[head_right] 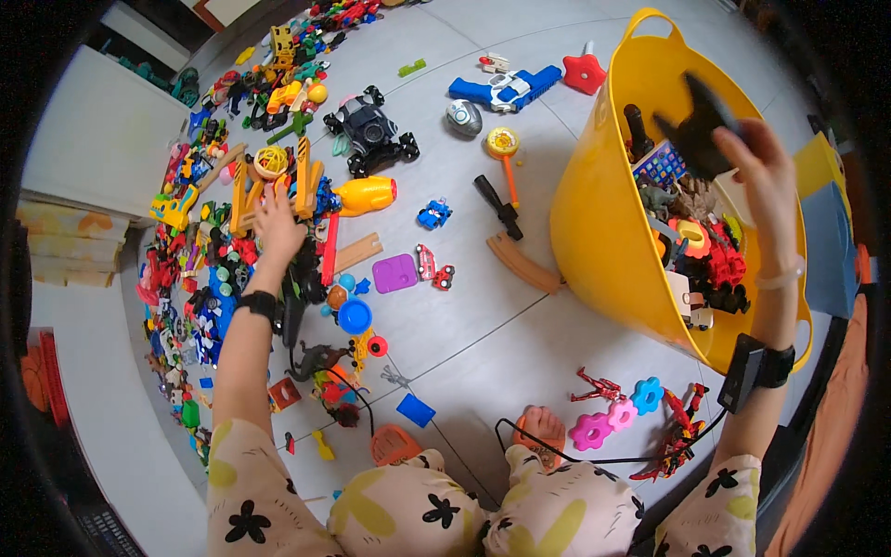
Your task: Picking up various toys and blocks from the floor and placing them into a large yellow container.
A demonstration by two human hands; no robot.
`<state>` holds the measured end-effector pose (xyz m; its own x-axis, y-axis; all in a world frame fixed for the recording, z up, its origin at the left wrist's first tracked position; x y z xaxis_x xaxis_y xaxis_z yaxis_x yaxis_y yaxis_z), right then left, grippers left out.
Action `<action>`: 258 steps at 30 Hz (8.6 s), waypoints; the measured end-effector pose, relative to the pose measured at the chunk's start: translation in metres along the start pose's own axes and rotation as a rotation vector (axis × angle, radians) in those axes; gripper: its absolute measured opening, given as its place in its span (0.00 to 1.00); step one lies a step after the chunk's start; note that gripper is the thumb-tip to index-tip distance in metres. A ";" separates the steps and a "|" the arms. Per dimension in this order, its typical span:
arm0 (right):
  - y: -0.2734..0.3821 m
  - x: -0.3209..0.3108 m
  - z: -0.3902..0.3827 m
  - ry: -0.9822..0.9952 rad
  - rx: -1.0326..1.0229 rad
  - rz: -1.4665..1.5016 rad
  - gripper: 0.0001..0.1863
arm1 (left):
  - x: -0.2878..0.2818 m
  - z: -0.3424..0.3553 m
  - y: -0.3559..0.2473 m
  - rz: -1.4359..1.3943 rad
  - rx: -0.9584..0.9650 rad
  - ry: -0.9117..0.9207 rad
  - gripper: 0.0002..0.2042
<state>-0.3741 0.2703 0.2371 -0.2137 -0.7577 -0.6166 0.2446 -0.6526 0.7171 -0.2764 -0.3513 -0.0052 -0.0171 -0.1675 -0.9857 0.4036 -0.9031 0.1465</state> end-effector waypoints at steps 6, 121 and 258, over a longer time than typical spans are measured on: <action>-0.009 0.080 -0.030 0.530 0.214 -0.099 0.17 | 0.029 0.026 0.036 0.099 0.147 0.195 0.26; 0.124 0.319 -0.280 1.060 0.232 0.677 0.44 | -0.086 -0.248 -0.035 -0.961 -0.108 0.011 0.51; -0.214 -0.004 -0.450 0.479 0.700 -0.117 0.20 | -0.288 -0.111 -0.403 -1.228 0.750 -0.034 0.33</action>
<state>-0.0001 0.4123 -0.0600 0.2603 -0.7075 -0.6570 -0.4281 -0.6945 0.5782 -0.3330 0.1050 0.2107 -0.0195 0.8556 -0.5173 -0.4498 -0.4695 -0.7597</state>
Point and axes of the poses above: each hand's wrist, its own z-axis towards the middle knuckle, its own x-axis out of the palm, y = z × x, the point moved 7 cm from there along z, towards the middle knuckle, and after that the axes turned 7 degrees about z, right-handed, at the moved point
